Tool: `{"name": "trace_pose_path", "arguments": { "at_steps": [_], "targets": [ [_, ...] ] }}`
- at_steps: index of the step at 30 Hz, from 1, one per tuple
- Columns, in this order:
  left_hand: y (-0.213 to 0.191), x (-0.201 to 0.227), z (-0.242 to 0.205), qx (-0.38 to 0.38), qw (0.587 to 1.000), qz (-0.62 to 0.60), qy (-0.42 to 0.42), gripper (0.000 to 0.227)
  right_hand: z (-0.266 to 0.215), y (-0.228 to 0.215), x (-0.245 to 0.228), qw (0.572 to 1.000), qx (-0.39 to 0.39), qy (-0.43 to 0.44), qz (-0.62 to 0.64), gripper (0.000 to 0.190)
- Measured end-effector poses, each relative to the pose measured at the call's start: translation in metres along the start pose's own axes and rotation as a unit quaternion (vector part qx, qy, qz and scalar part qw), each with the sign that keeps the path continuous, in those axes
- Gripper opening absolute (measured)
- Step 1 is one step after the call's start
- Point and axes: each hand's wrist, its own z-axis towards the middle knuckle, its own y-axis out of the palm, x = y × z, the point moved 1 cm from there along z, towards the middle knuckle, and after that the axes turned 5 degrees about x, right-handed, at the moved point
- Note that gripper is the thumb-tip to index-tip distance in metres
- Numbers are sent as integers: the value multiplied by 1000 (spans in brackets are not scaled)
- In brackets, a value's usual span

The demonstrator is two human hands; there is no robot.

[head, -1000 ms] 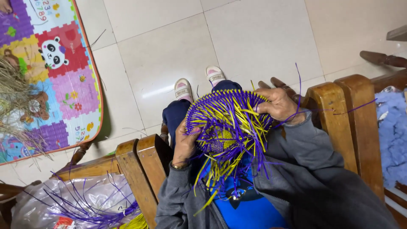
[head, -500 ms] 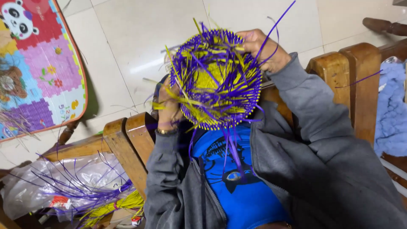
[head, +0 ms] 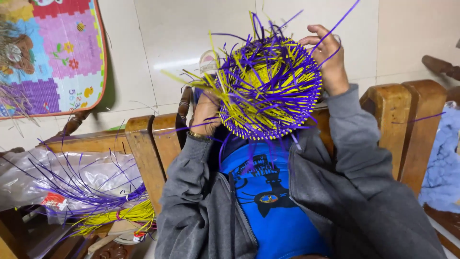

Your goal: Weaving purple and yellow strands to create a circular hat brim while sitting in a chair.

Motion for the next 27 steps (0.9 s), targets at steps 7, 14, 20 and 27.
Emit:
{"name": "trace_pose_path", "arguments": {
  "at_steps": [7, 14, 20, 27],
  "targets": [
    [10, 2, -17, 58, 980, -168, -87, 69, -31, -3, -29, 959, -43, -273, -66, 29],
    [35, 9, -22, 129, 881, -406, -208, 63, -49, -14, -23, 962, 17, -267, -55, 25],
    [58, 6, -8, 168, 744, -579, -288, 59, -62, -14, -29, 978, 78, -168, -98, 11],
    [51, 29, -2, 202, 601, -707, -314, 58, -76, -18, -3, 985, 145, -87, -44, 5]
  ]
}}
